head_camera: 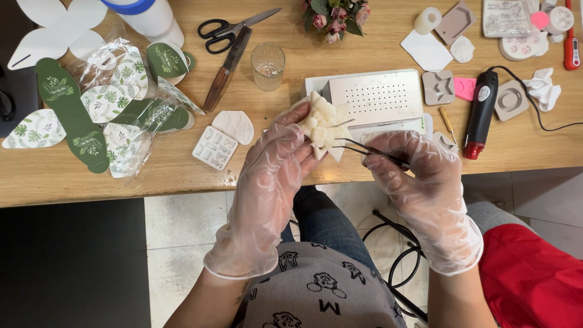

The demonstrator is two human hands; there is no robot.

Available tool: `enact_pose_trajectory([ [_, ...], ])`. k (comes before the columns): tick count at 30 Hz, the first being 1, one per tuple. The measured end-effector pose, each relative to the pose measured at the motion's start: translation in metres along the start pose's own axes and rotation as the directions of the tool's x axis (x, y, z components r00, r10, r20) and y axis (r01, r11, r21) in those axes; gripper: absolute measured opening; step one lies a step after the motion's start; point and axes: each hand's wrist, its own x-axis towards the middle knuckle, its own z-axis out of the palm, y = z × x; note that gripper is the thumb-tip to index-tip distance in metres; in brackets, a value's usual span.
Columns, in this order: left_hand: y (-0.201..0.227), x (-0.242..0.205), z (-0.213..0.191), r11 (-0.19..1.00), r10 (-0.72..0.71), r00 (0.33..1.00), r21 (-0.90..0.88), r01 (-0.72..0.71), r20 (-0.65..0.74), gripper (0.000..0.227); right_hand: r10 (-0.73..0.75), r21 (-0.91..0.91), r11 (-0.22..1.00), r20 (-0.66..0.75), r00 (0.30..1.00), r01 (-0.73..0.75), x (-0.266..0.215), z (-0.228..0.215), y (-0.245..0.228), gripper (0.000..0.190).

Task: The person uses tweezers to remove wax pieces from a mold, heats the pieces with a heat gun, and then assembles them into a star shape.

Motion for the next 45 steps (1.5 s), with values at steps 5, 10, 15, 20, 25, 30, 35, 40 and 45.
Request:
enact_pose_trajectory([
  [5, -0.002, 0.001, -0.003, 1.000, 0.014, 1.000, -0.006, -0.014, 0.008, 0.054, 0.164, 0.178, 0.969, 0.046, 0.985, -0.169, -0.002, 0.001, 0.012, 0.017],
  [10, -0.005, 0.002, -0.007, 0.999, 0.046, 0.998, -0.025, -0.045, 0.052, 0.046, 0.336, 0.317, 0.883, 0.091, 0.938, -0.347, 0.003, 0.002, 0.010, 0.018],
  [15, -0.005, 0.005, -0.004, 0.999, -0.020, 0.998, 0.033, 0.022, -0.062, 0.059, 0.423, 0.431, 0.775, 0.191, 0.886, -0.463, 0.010, -0.002, 0.018, 0.017],
  [20, -0.011, -0.001, 0.000, 0.932, 0.041, 0.997, 0.362, -0.015, -0.063, 0.076, 0.485, 0.480, 0.684, 0.264, 0.834, -0.549, 0.011, -0.004, 0.020, 0.013],
  [25, -0.021, 0.001, -0.005, 0.867, 0.107, 0.994, 0.491, -0.078, -0.030, 0.073, 0.471, 0.502, 0.673, 0.276, 0.838, -0.544, 0.010, -0.004, 0.026, 0.016],
  [30, -0.028, 0.002, -0.007, 0.880, 0.171, 0.985, 0.450, -0.152, -0.003, 0.068, 0.492, 0.469, 0.682, 0.275, 0.826, -0.562, 0.009, -0.004, 0.018, 0.019],
  [35, -0.030, 0.003, -0.007, 0.893, 0.168, 0.986, 0.426, -0.146, -0.013, 0.069, 0.481, 0.476, 0.683, 0.277, 0.832, -0.554, 0.009, -0.005, 0.016, 0.019],
  [40, -0.024, 0.002, -0.005, 0.937, 0.127, 0.991, 0.333, -0.108, -0.037, 0.066, 0.497, 0.539, 0.630, 0.274, 0.824, -0.559, 0.008, -0.005, 0.020, 0.016],
  [45, -0.021, 0.000, 0.000, 0.977, 0.066, 0.984, 0.212, -0.030, -0.166, 0.066, 0.450, 0.722, 0.541, 0.184, 0.874, -0.431, 0.009, -0.003, 0.028, 0.013],
])
